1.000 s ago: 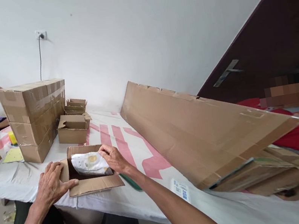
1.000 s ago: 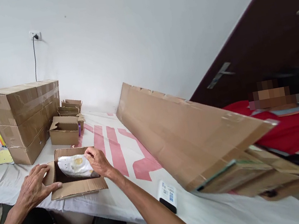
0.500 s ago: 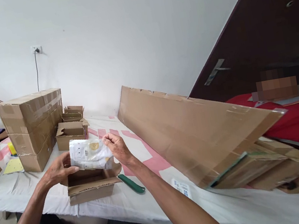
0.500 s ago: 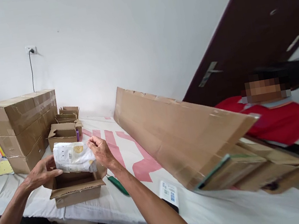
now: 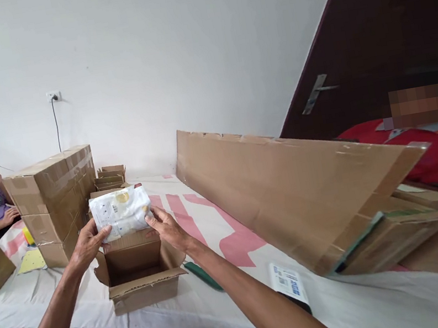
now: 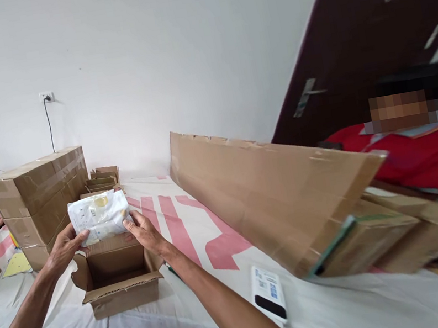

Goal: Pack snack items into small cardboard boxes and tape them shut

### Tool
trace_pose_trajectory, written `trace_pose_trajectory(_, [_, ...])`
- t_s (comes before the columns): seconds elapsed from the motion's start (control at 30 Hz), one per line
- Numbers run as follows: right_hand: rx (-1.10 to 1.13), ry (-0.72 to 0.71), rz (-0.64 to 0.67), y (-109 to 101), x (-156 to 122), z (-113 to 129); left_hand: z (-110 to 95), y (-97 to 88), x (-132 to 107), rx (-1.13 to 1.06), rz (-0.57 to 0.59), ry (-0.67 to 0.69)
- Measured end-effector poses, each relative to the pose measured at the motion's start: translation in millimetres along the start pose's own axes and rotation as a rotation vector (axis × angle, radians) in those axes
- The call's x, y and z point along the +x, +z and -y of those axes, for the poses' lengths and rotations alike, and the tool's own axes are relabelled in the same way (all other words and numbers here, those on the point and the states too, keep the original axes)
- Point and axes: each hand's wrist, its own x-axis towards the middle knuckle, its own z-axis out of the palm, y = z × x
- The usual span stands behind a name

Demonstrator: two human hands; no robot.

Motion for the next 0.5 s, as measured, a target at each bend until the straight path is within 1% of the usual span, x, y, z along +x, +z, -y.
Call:
trace_pose_trajectory(0.1, [-0.068,0.012,-0.029,-0.8,18.0,-9.4,5.0,-4.9,19.2,0.011,0.050,0.013])
trace_pose_trajectory(0.23, [-0.142,0.028,-0.087,-5.9,41.9,-22.0,19.0,-11.9,47.6,0.011,0.136,0.014])
trace_pose_trajectory(0.37, [-0.194,0.048,-0.121,-8.1,57.7,-33.2,38.0,-14.9,70.2,0.007,0.110,-0.051])
trace_pose_trajectory(0.5, [-0.248,0.095,-0.136,-6.4,63.4,-43.6,57.9,-14.3,79.2,0.014,0.069,-0.100])
